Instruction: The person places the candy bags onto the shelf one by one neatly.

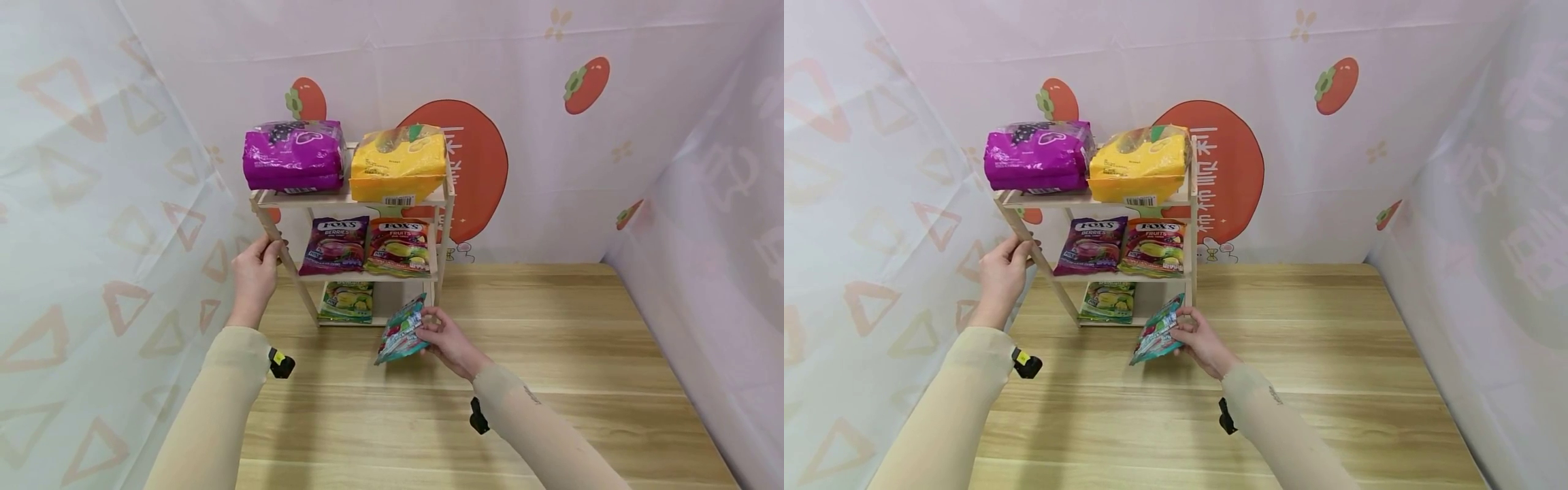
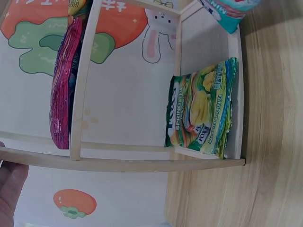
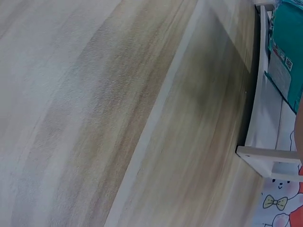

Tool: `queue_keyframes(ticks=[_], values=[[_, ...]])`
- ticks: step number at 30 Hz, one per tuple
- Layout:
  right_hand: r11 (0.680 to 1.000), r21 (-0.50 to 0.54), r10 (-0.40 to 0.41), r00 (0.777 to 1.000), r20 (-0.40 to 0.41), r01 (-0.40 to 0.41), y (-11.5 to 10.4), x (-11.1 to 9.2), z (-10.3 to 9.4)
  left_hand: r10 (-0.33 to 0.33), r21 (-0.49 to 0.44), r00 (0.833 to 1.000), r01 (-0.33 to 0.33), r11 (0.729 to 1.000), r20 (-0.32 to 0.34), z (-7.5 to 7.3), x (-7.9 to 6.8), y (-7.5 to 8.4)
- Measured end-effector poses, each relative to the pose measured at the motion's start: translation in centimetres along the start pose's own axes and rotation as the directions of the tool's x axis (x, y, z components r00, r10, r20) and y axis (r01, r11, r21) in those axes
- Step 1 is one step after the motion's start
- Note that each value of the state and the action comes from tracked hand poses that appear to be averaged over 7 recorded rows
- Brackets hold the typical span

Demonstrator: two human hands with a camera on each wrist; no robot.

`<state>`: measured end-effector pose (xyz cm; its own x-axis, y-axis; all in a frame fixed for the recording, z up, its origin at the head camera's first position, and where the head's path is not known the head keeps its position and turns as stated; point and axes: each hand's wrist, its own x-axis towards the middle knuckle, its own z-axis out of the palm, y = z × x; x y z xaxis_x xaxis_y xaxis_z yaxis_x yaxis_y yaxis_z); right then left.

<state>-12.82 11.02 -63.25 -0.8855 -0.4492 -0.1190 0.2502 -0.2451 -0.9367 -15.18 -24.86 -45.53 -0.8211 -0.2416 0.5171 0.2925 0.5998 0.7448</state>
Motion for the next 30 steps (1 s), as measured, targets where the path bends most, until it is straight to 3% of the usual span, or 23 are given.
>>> queue_keyframes(ticks=[9, 25, 27, 29, 30], values=[[0.999, 0.039, 0.015, 0.998, -0.056, -0.013, 0.3, 0.9, -0.3, 0.011, -0.004, 1.0, -0.011, 1.0, -0.003, 0.1, 0.0, 0.0], [0.993, 0.105, 0.065, 0.98, -0.19, -0.045, 1.7, 0.8, 0.0, 0.018, 0.01, 1.0, -0.018, 1.0, -0.017, 0.2, 0.0, 0.0], [0.999, 0.037, 0.043, 0.976, -0.215, -0.036, 1.9, 0.8, 0.4, 0.015, 0.015, 1.0, -0.015, 1.0, -0.016, 0.1, 0.0, 0.0], [0.991, -0.128, -0.006, 0.965, -0.261, -0.029, 2.1, 0.7, 0.8, 0.011, 0.019, 1.0, -0.011, 1.0, -0.013, 0.1, 0.0, -0.1], [0.972, -0.232, -0.037, 0.96, -0.277, -0.03, 2.1, 0.7, 1.0, 0.01, 0.02, 1.0, -0.01, 1.0, -0.011, 0.1, 0.0, -0.1]])
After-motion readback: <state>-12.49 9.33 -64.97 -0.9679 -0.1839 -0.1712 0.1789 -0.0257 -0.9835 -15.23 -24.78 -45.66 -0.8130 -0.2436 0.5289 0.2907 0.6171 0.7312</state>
